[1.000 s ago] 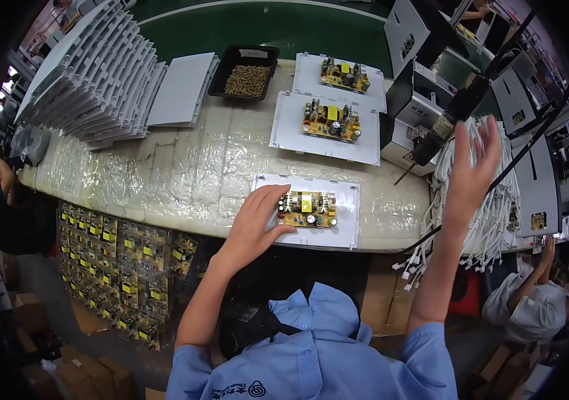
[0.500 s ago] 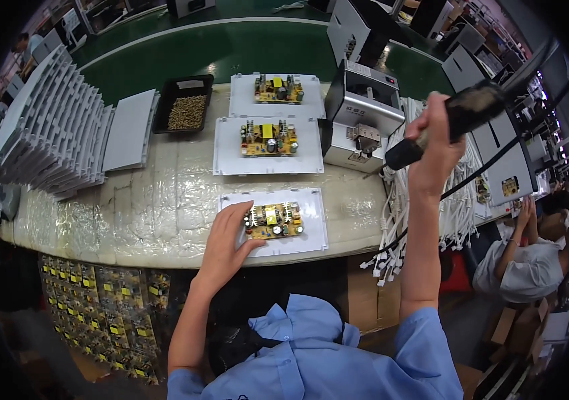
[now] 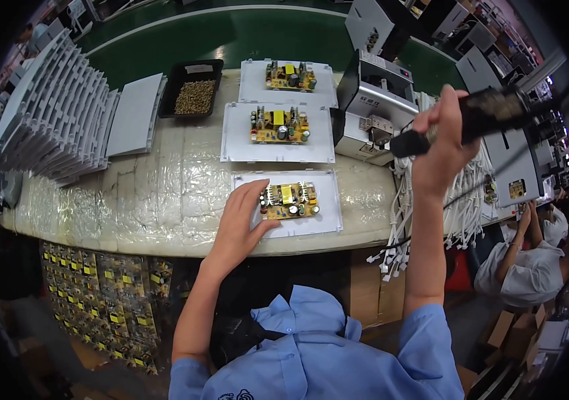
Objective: Assembling electronic circuit boards by fastening screws and packaging them with power cords in a factory setting.
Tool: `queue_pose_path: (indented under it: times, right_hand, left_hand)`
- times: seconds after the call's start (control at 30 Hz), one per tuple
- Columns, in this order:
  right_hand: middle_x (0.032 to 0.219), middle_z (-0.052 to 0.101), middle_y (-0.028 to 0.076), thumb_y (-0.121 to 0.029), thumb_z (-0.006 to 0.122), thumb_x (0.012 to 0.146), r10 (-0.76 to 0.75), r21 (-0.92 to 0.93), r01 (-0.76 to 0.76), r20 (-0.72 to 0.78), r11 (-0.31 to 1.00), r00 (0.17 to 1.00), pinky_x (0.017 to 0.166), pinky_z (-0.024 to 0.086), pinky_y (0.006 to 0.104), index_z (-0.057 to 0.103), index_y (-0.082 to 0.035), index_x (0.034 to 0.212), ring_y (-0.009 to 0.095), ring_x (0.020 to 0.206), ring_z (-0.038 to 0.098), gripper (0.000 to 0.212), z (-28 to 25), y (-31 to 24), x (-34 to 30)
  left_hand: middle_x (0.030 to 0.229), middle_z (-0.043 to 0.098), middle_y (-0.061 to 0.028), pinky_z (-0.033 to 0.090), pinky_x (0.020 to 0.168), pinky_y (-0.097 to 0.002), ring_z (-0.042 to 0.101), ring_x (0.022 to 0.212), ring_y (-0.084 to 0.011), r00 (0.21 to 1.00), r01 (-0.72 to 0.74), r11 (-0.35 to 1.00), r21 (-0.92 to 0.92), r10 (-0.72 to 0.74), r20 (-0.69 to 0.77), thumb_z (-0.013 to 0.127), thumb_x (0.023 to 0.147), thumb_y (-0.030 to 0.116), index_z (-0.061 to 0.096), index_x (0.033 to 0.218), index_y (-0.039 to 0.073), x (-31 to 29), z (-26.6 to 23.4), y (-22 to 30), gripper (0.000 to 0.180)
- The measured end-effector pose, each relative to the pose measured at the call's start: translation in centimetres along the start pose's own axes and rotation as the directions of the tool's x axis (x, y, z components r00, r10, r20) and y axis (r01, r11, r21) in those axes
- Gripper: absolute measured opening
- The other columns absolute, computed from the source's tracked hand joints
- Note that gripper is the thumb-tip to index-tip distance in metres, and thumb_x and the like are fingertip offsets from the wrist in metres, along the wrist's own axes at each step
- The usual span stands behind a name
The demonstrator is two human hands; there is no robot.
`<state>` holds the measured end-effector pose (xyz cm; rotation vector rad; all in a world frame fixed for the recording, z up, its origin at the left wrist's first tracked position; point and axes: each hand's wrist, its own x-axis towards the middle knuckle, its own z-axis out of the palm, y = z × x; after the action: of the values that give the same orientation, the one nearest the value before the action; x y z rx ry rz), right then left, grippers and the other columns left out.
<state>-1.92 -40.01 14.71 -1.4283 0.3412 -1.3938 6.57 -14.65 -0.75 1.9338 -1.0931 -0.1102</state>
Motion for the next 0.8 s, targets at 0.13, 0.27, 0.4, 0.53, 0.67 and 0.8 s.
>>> queue_pose_path:
  times: [0.13, 0.27, 0.4, 0.53, 0.67, 0.8]
  right_hand:
    - [0.067, 0.047, 0.001, -0.018, 0.062, 0.094, 0.178, 0.212, -0.203, 0.133, 0.956, 0.975, 0.053, 0.04, 0.0283, 0.055, -0.004, 0.106, 0.01, 0.052, 0.045, 0.02, 0.7, -2.1, -4.1]
    - [0.068, 0.047, 0.001, -0.016, 0.058, 0.095, 0.237, 0.126, -0.275, 0.256, 0.953, 0.937, 0.051, 0.041, 0.0289, 0.049, -0.002, 0.114, 0.01, 0.05, 0.045, 0.025, 1.5, -2.1, -6.7]
    - [0.067, 0.046, 0.003, -0.013, 0.061, 0.094, 0.289, 0.091, -0.323, 0.271, 0.942, 0.918, 0.05, 0.042, 0.0294, 0.05, -0.001, 0.111, 0.012, 0.05, 0.046, 0.024, 2.4, -1.7, -7.9]
    - [0.066, 0.047, 0.003, -0.012, 0.062, 0.093, 0.285, 0.079, -0.318, 0.282, 0.945, 0.916, 0.05, 0.042, 0.0288, 0.051, 0.0, 0.11, 0.012, 0.05, 0.047, 0.023, 2.7, -1.0, -8.4]
    - [0.064, 0.048, 0.004, -0.011, 0.063, 0.093, 0.269, 0.044, -0.295, 0.3, 0.955, 0.915, 0.049, 0.042, 0.0276, 0.052, 0.0, 0.109, 0.012, 0.049, 0.047, 0.022, 2.8, -0.4, -8.6]
    - [0.063, 0.048, 0.004, -0.009, 0.062, 0.091, 0.215, 0.04, -0.244, 0.348, 0.969, 0.913, 0.048, 0.042, 0.0281, 0.048, -0.002, 0.104, 0.013, 0.048, 0.048, 0.02, 2.7, -0.2, -9.0]
  left_hand:
    - [0.133, 0.052, -0.0164, 0.038, 0.105, -0.0416, 0.048, 0.125, -0.0347, 0.999, -0.026, 0.999, -0.026, 0.027, 0.037, 0.078, 0.076, 0.012, 0.045, 0.138, 0.005, 0.0, -0.3, -0.1, 0.071]
    - [0.132, 0.054, -0.0158, 0.039, 0.105, -0.0406, 0.05, 0.122, -0.0345, 0.999, -0.012, 0.999, -0.041, 0.013, 0.032, 0.08, 0.075, 0.012, 0.047, 0.137, 0.006, -0.1, -0.3, -0.2, 0.07]
    - [0.131, 0.054, -0.0159, 0.039, 0.105, -0.0407, 0.05, 0.122, -0.0346, 1.0, -0.018, 0.999, -0.038, 0.019, 0.023, 0.08, 0.075, 0.013, 0.048, 0.137, 0.005, 0.0, -0.3, -0.1, 0.07]
    - [0.131, 0.054, -0.0157, 0.039, 0.104, -0.041, 0.05, 0.122, -0.0346, 1.0, -0.014, 0.999, -0.032, 0.014, 0.026, 0.079, 0.075, 0.013, 0.047, 0.137, 0.006, -0.1, -0.3, -0.1, 0.07]
    - [0.131, 0.053, -0.0155, 0.037, 0.106, -0.0414, 0.048, 0.125, -0.0344, 0.999, -0.007, 0.999, -0.042, 0.009, 0.048, 0.076, 0.079, 0.014, 0.044, 0.139, 0.005, -0.1, -0.3, 0.0, 0.068]
    - [0.131, 0.053, -0.0155, 0.037, 0.105, -0.0414, 0.048, 0.124, -0.0342, 0.999, -0.003, 0.999, -0.038, 0.004, 0.046, 0.076, 0.079, 0.014, 0.044, 0.139, 0.005, -0.1, -0.3, 0.1, 0.068]
